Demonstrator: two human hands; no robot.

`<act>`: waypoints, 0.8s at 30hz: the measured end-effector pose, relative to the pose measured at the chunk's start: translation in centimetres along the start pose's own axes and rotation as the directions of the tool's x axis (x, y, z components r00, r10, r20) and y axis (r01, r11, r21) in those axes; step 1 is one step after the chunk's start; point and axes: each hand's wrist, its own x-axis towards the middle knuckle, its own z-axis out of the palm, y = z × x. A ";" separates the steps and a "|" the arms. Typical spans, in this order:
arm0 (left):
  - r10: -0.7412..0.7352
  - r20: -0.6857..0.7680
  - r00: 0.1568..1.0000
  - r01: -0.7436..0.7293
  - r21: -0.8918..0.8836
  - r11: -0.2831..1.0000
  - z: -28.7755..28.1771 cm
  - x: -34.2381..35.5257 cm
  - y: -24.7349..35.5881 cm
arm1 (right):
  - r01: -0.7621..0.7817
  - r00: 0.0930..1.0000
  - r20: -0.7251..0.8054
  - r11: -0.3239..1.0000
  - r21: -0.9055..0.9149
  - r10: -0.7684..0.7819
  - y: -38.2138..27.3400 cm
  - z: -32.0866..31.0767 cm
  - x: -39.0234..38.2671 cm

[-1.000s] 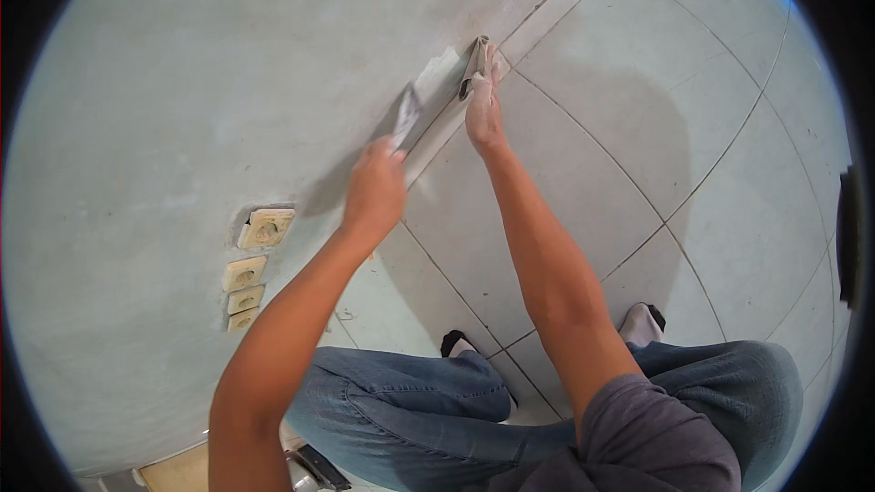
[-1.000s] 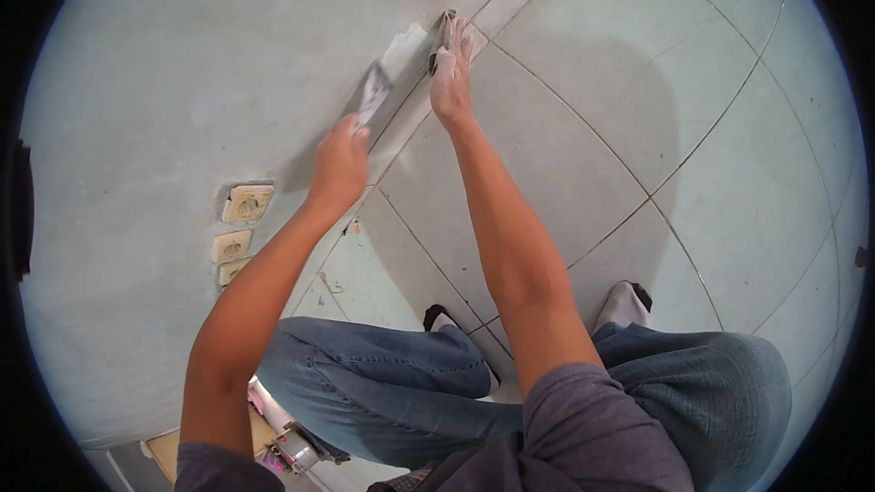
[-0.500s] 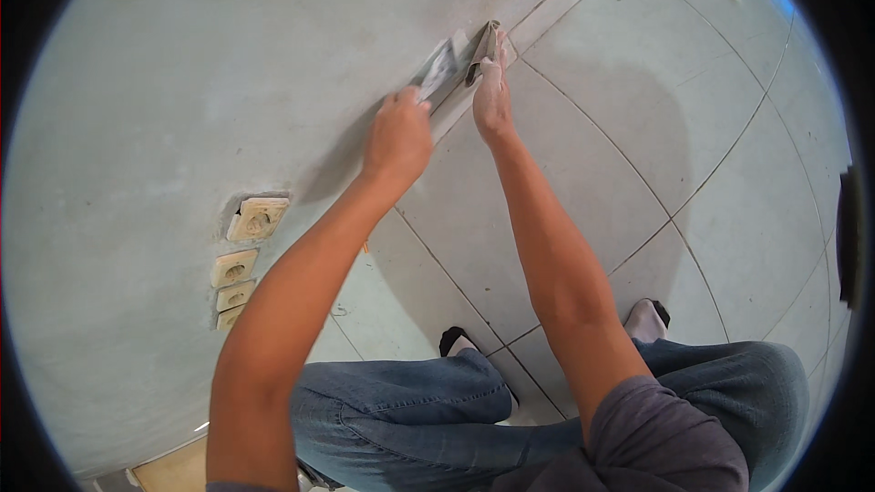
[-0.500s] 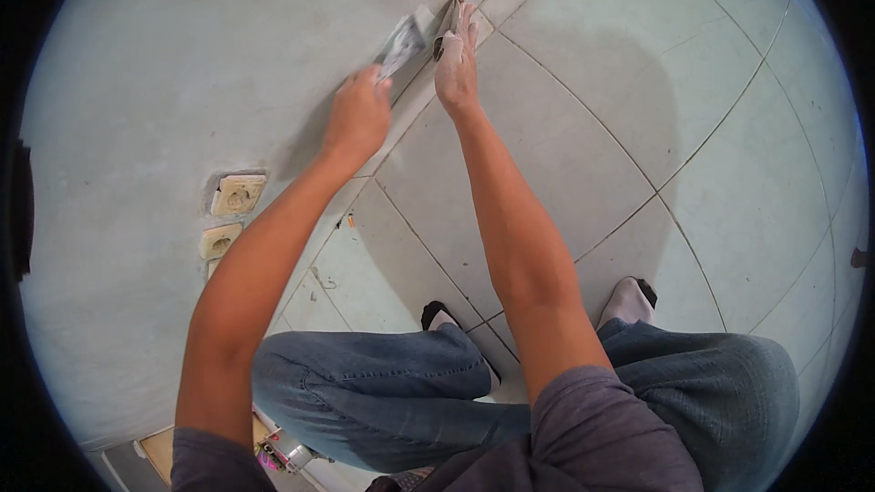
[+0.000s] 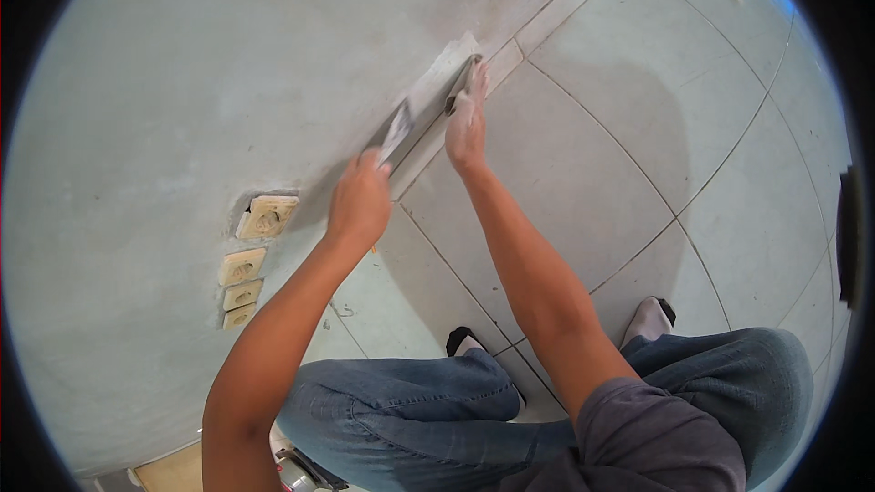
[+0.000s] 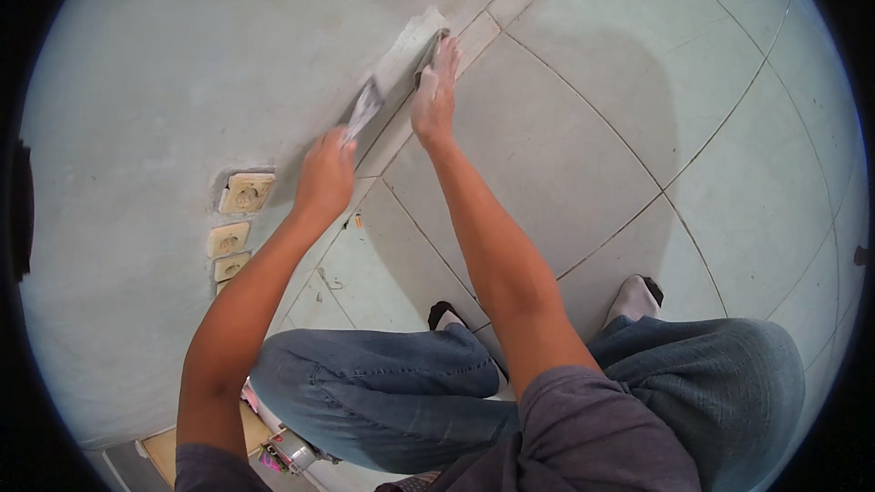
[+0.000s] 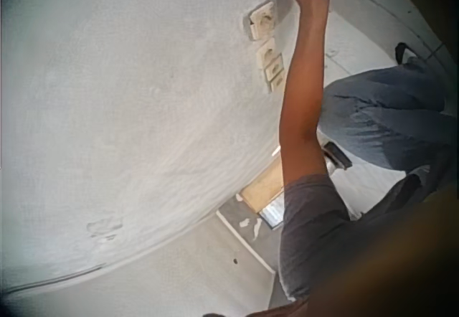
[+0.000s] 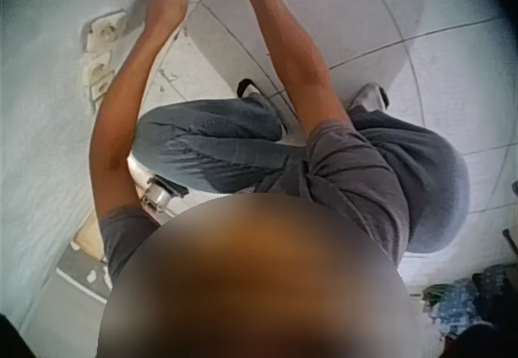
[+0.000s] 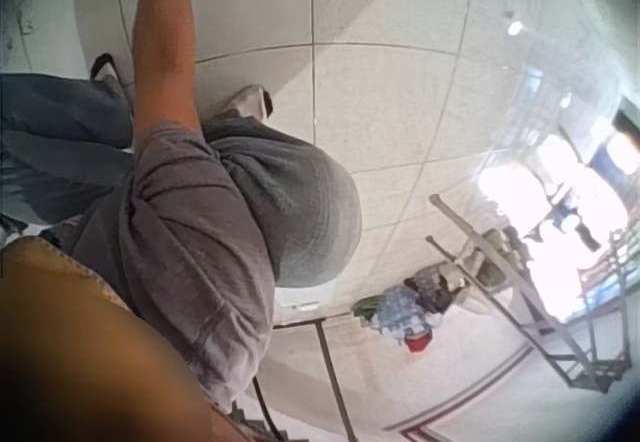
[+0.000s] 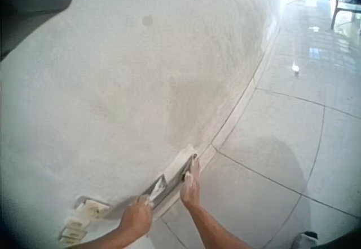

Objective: Scraping and sanding a wall to prepare it for repair.

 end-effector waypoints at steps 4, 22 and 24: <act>0.042 -0.094 0.995 -0.046 -0.042 0.998 2.8 7.0 4.7 | -0.097 0.994 -0.047 0.988 0.118 0.103 -0.4 -1.0 4.2; -0.030 -0.059 0.998 0.027 -0.043 0.999 5.5 6.3 4.7 | -0.337 0.941 0.076 0.900 0.276 0.329 -1.6 -4.7 5.5; -0.017 -0.083 0.996 0.011 -0.073 0.997 6.4 9.0 6.8 | -0.351 0.935 0.042 0.902 0.250 0.352 -1.7 -5.2 6.0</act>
